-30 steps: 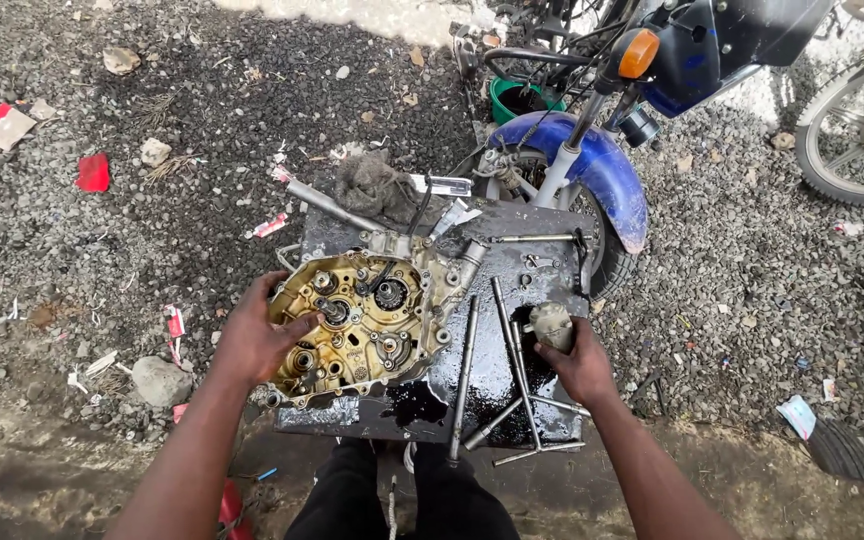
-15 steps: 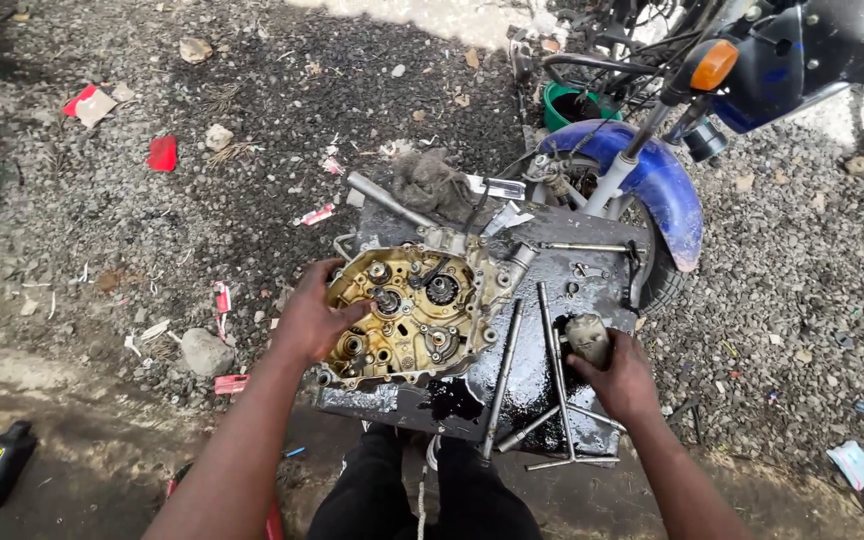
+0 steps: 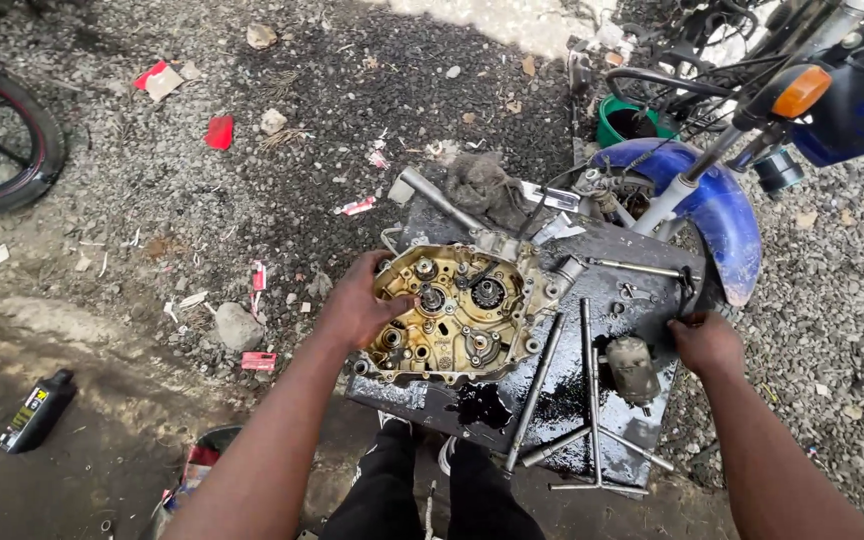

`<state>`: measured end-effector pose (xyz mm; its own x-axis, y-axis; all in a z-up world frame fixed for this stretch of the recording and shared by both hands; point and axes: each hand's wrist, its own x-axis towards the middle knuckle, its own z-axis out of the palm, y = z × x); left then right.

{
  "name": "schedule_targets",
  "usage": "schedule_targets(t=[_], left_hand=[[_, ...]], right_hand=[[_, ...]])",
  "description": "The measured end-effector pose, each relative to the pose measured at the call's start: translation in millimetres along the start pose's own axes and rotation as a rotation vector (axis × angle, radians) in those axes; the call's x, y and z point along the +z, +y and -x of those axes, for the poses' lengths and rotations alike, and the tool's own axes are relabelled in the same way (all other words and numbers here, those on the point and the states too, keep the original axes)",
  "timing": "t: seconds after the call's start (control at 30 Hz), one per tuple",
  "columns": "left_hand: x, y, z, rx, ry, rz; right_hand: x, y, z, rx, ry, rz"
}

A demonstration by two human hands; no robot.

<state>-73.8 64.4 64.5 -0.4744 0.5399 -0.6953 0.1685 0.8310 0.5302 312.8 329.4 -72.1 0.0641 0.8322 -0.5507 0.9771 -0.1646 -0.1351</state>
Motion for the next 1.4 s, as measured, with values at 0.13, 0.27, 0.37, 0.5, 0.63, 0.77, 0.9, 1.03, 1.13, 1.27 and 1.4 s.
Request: schedule_targets(t=[0.13, 0.27, 0.37, 0.5, 0.63, 0.77, 0.9, 1.03, 1.13, 1.27, 1.4], left_hand=[[3, -5, -9, 0.012, 0.010, -0.009], [3, -5, -9, 0.023, 0.027, -0.035], [4, -7, -14, 0.031, 0.029, -0.054], [3, -8, -14, 0.039, 0.024, -0.068], [10, -25, -27, 0.132, 0.057, -0.035], [8, -23, -24, 0.116, 0.052, -0.046], [11, -34, -30, 0.156, 0.086, -0.087], [12, -46, -21, 0.275, 0.233, -0.068], [12, -49, 13, 0.708, 0.553, -0.057], [31, -51, 77, 1.096, 0.168, 0.085], [54, -56, 100, 1.179, -0.080, 0.335]], right_hand=[[-4, -19, 5, 0.042, -0.049, 0.070], [0, -13, -9, 0.041, -0.084, 0.075], [-9, -17, -2, 0.045, -0.084, 0.040], [-12, -10, -4, 0.027, -0.087, 0.154], [-16, 2, -5, 0.056, -0.090, 0.095], [-36, -8, 43, 0.072, -0.061, -0.212], [-68, -32, 123, 0.031, -0.114, -0.485], [-85, -38, 183, -0.031, -0.180, -0.578], [-83, -57, 239, -0.037, -0.273, -0.393], [-45, -71, 300, 0.016, -0.479, -0.343], [5, -66, 326, 0.001, -0.740, -0.467]])
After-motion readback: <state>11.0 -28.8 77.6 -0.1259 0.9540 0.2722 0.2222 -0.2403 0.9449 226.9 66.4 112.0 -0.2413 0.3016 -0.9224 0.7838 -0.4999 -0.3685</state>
